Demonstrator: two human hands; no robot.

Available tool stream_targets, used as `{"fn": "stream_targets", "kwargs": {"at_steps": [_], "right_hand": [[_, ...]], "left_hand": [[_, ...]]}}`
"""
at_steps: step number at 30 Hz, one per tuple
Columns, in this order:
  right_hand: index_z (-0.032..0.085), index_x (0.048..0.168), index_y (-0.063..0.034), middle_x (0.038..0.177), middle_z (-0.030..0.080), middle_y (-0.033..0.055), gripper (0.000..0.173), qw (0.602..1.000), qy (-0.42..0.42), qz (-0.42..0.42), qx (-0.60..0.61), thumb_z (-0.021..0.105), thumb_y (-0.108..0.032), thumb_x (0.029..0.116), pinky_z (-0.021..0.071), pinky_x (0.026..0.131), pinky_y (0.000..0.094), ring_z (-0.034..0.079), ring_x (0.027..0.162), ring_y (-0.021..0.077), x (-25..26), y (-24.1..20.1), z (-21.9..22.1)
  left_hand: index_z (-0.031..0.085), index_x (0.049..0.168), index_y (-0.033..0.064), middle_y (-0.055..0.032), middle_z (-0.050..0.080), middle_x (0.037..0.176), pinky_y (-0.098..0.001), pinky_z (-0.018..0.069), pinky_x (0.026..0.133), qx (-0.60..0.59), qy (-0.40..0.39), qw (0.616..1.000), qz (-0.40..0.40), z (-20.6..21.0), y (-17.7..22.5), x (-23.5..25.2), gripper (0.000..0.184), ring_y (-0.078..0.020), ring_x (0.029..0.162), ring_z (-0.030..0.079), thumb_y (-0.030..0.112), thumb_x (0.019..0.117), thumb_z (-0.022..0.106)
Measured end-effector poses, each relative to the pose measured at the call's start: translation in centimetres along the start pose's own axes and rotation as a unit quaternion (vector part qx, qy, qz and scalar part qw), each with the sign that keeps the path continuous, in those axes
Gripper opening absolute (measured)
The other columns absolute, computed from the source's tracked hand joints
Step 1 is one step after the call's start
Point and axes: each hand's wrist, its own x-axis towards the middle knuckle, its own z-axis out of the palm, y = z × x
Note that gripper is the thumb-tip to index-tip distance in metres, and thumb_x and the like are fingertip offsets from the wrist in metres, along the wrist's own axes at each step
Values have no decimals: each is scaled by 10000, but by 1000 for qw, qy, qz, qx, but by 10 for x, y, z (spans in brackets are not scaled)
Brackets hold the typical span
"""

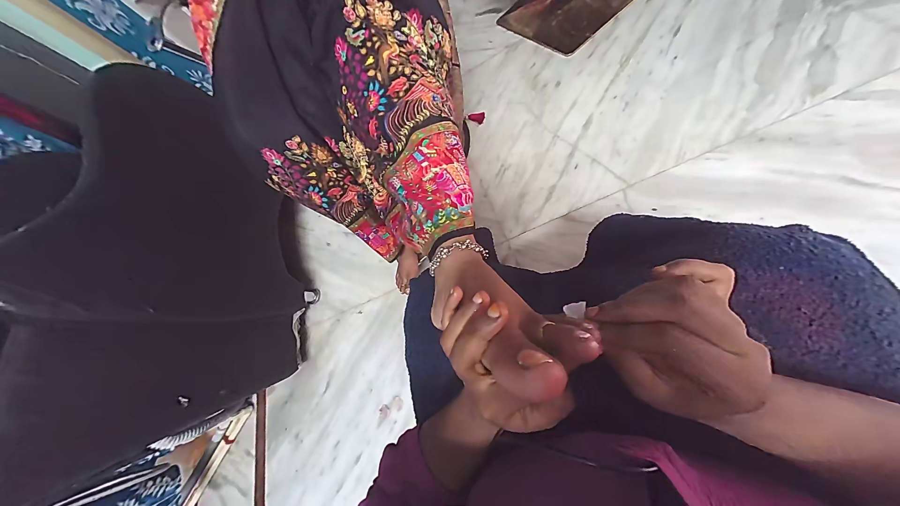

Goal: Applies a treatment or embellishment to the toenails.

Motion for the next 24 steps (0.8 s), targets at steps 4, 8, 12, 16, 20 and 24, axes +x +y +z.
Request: {"fn": "stream_targets", "kwargs": {"at_steps": [4, 8, 12, 16, 20, 24], "right_hand": [[664, 1054, -151, 1076, 719, -32, 127, 999, -19, 24, 13, 559, -221, 1053, 339, 1053, 289, 622, 1004, 37, 1, -3, 2], [671, 1150, -151, 1144, 703, -21, 178, 999, -39, 22, 23, 523, -211, 1072, 345, 1055, 304, 612, 1045, 58, 0, -3, 4], [699, 1053, -133, 1030, 709, -14, 144, 1000, -11, -3, 14, 580, -212, 1044, 344, 1036, 291, 612, 958, 58, 2, 1, 0], [672, 990, -142, 969, 697, -26, 105, 1000, 1, -6, 9, 588, -193, 1026, 338, 1045, 275, 613, 941, 48, 2, 1, -1], [668, 1018, -145, 1027, 709, -26, 118, 1000, -9, 9, 25, 572, -210, 1042, 348, 1036, 278, 616, 975, 44, 1, -1, 1], [689, 1112, -140, 1111, 717, -14, 170, 999, -25, 14, 18, 544, -217, 1066, 338, 1055, 294, 619, 1017, 51, 1, -3, 4]], "left_hand": [[512, 1388, 368, 174, 431, 1524, -420, 195, 1251, 12, 0, 1000, 1, 0, 0, 1, 358, -86, 1482, 316, 413, 1033, 500], [555, 1323, 360, 180, 457, 1499, -415, 209, 1245, 11, 9, 1000, -3, 0, 2, 1, 298, -86, 1478, 322, 407, 1033, 505], [572, 1313, 354, 184, 476, 1481, -420, 197, 1248, 6, 10, 1000, 0, 2, 1, 1, 290, -85, 1472, 330, 403, 1035, 507], [537, 1357, 382, 205, 470, 1492, -418, 184, 1252, 7, 5, 1000, -2, 1, 1, 1, 326, -81, 1482, 318, 405, 1033, 511], [587, 1304, 347, 176, 462, 1505, -430, 198, 1252, 9, 15, 1000, -5, 1, 2, -1, 285, -91, 1481, 325, 409, 1037, 509], [583, 1292, 349, 166, 457, 1499, -428, 206, 1246, 17, 10, 1000, -1, 0, 1, 1, 272, -91, 1476, 326, 407, 1039, 501]]}}
